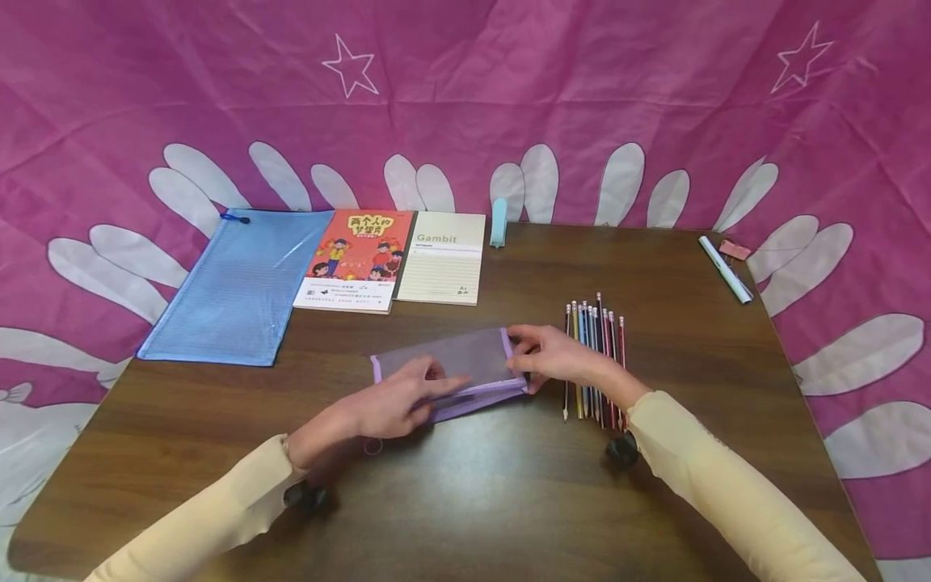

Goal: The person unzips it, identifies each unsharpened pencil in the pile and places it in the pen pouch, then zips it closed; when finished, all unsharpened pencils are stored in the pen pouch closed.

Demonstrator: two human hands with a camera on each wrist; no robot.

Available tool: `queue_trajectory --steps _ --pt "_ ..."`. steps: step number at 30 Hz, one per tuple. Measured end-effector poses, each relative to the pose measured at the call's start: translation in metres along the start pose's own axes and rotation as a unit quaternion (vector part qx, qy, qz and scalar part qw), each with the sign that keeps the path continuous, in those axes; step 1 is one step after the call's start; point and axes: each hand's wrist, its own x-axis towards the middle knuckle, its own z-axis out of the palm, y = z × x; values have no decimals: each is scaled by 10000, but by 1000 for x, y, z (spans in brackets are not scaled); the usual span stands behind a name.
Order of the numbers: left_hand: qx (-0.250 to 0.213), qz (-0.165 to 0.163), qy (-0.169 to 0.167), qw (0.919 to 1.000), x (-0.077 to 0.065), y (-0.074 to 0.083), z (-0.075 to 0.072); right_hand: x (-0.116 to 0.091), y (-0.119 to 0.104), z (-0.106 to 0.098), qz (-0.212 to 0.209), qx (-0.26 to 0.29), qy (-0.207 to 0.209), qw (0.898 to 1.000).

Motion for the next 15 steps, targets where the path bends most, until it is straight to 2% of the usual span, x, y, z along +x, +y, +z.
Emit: queue_trajectory --steps 3,7,12,15 --pt "-94 -78 -60 9999 -1 3 1 -8 -5 -5 -53 -565 174 9982" --pt "-137 -137 -51 9998 -4 8 3 -19 -10 -15 -121 -1031 492 9934" --pt "-42 -175 133 9997 -9 14 7 -31 -13 -27 -104 -1194 1124 9864" --pt "38 -248 283 9993 -12 17 8 -35 -11 -34 6 -1295 1583 9789"
